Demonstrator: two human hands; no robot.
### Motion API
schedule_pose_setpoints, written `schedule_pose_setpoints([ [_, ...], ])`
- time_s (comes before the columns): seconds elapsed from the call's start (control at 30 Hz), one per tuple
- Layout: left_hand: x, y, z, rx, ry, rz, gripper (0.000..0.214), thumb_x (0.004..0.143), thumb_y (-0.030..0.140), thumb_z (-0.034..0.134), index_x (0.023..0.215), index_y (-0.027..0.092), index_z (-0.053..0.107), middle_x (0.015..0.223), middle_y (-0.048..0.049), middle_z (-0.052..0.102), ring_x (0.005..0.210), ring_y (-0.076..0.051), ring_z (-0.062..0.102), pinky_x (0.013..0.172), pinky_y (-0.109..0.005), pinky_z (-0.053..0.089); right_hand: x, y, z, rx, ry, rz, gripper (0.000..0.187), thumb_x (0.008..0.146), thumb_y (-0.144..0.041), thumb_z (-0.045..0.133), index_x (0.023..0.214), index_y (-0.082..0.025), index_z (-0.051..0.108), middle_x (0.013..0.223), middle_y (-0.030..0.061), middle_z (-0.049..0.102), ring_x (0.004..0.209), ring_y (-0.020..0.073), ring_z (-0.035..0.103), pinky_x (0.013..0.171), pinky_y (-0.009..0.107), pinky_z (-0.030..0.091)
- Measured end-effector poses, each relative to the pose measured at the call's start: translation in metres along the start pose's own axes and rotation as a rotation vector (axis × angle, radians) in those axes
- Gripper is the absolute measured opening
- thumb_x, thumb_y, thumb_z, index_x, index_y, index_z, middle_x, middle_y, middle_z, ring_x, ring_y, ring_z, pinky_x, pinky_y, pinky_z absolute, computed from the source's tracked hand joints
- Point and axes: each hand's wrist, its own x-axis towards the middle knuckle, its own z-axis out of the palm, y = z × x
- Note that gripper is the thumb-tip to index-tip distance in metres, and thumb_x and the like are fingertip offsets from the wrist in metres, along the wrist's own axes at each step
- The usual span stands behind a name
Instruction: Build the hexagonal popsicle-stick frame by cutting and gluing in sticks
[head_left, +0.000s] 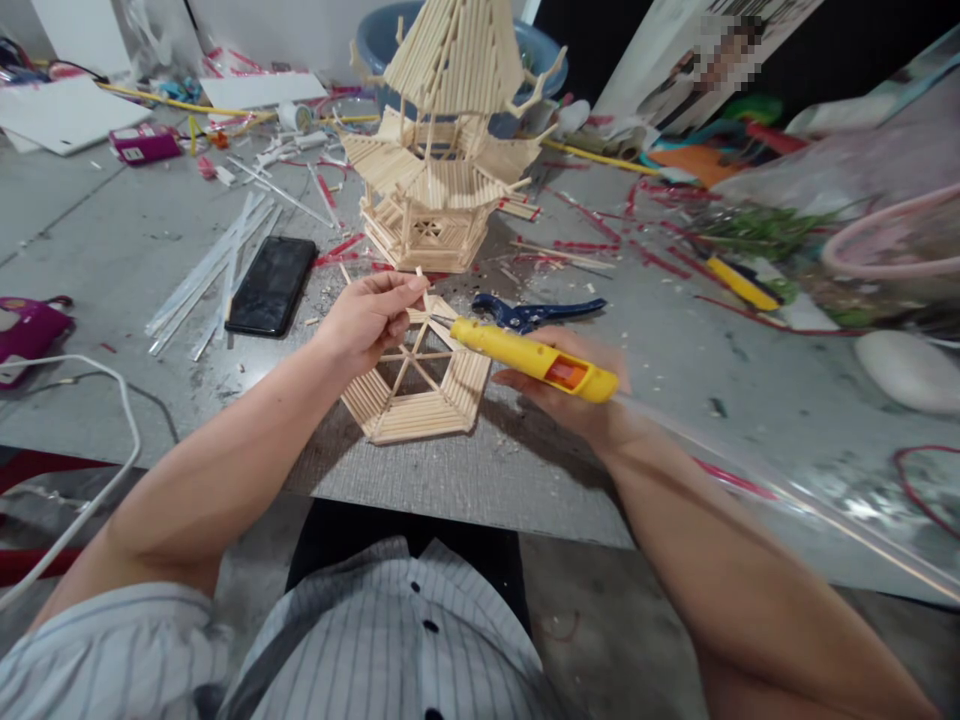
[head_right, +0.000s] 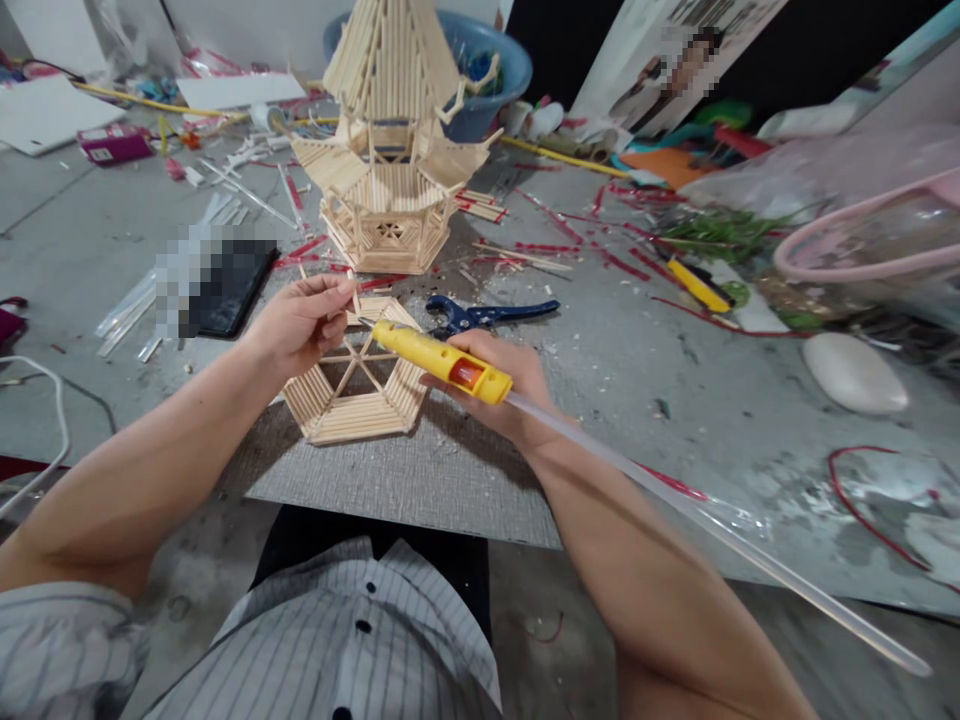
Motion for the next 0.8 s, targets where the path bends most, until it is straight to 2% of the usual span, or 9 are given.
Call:
schedule_pose_setpoints([
  [0.13,0.0000,0.0005,0.0002,0.001,0.003,0.001,0.016,0.083,0.013,0.057,0.067,0.014,0.052,0.051,0.0071,0.051,0.033,0.000,0.034,0.034,-0.015,0.019,-0.0010,0.0027,0.0008,-0.003,0.002,0.025,0.024,0.082,-0.047,0.060,0.082,-0.023,0.059,0.069,-0.0019,0.065,0.056,0.0129,0.061,0.051,0.026,0.045],
  [0.43,-0.0015,0.0011,0.0016,0.044,0.027,-0.012,0.017,0.081,0.017,0.060,0.067,0.015,0.052,0.055,0.0074,0.050,0.035,0.001,0.034,0.035,-0.015,0.018,-0.0009,0.0016,-0.0019,0.009,-0.080,0.113,0.028,0.081,-0.053,0.058,0.082,-0.024,0.060,0.071,0.0004,0.066,0.061,0.0173,0.064,0.054,0.031,0.049],
  [0.67,-0.0012,0.0015,0.0014,0.047,0.007,0.002,0.017,0.083,0.015,0.056,0.067,0.015,0.051,0.052,0.0081,0.046,0.035,0.000,0.034,0.036,-0.015,0.019,0.0018,-0.0001,-0.0007,0.024,0.053,-0.021,0.019,0.081,-0.042,0.063,0.082,-0.023,0.057,0.067,-0.0025,0.065,0.054,0.0133,0.061,0.049,0.025,0.046],
  [0.8,-0.0011,0.0014,0.0012,0.056,-0.001,0.005,0.017,0.083,0.015,0.056,0.067,0.015,0.050,0.051,0.0083,0.045,0.034,0.000,0.033,0.035,-0.015,0.018,0.0023,-0.0004,-0.0012,0.059,0.042,0.008,0.020,0.080,-0.042,0.064,0.082,-0.023,0.058,0.068,-0.0014,0.065,0.056,0.0139,0.060,0.051,0.026,0.045],
])
